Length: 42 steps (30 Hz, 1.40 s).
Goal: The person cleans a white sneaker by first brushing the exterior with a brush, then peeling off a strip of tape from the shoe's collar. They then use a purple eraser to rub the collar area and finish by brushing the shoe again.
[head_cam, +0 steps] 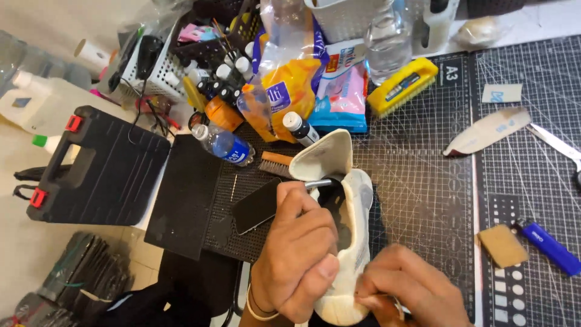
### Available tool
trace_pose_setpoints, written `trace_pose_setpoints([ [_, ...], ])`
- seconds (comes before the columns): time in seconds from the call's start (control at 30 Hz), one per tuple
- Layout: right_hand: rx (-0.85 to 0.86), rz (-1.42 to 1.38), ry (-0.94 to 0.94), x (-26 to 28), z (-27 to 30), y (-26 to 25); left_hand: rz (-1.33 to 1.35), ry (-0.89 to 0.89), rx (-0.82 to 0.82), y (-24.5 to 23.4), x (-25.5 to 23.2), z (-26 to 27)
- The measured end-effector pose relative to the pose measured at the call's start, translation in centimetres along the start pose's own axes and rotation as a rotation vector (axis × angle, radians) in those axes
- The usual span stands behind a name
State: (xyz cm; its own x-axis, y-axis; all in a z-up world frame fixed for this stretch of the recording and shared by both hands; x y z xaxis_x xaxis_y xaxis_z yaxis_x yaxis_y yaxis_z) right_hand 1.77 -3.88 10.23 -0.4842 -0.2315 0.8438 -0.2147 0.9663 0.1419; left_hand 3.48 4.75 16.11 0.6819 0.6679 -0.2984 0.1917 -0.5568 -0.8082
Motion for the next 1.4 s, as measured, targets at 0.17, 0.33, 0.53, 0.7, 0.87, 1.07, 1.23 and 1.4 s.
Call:
trace_pose_setpoints([
  [0.17, -0.086, 0.069, -0.082, 0.5, -1.2, -0.5, -0.048, 0.022, 0.016, 0.5, -0.2, -0.3],
  [0.33, -0.010, 0.009, 0.120, -1.1, 0.5, -0.2, -0.030, 0.071, 0.020, 0.2, 0.4, 0.3],
  [0.53, 0.022, 0.066, 0.007, 0.3, -2.0, -0.1, -0.020, -0.017, 0.070, 0.7, -0.1, -0.2],
  [0.7, 0.023, 0.086, 0.064, -0.5, -0.5, -0.1, -0.009, -0.012, 0.003, 0.2, 0.6, 0.2],
  [0.87, 0.038, 0.035, -0.023, 0.2, -2.0, -0.1, -0.031, -0.016, 0.021, 0.5, 0.2, -0.1],
  [1.07, 0.174, -0.059, -0.122, 0.7, -2.0, -0.1, -0.037, -0.043, -0.018, 0.3, 0.6, -0.1],
  [1.23, -0.075, 0.205, -0.011, 1.5, -2.0, -0.8, -0.117, 0.140, 0.043, 1.9, -1.1, 0.0],
  [1.4, 0.052, 0.085, -0.023, 0.7, -0.9, -1.6, -0.054, 0.075, -0.003, 1.4, -0.6, -0.5],
])
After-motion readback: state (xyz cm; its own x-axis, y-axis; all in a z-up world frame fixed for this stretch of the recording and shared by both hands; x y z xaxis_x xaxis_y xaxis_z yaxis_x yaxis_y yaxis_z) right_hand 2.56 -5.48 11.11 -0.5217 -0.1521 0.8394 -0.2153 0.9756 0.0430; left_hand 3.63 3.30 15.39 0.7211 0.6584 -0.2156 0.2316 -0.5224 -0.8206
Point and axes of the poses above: each hand's wrist, its own z-axis away from the middle knuckle, its own y-axis out of the palm, x = y × z, the point moved 8 cm from there along -z, towards the middle knuckle, and after that the axes turned 15 degrees about -z, right-handed, at the moved point
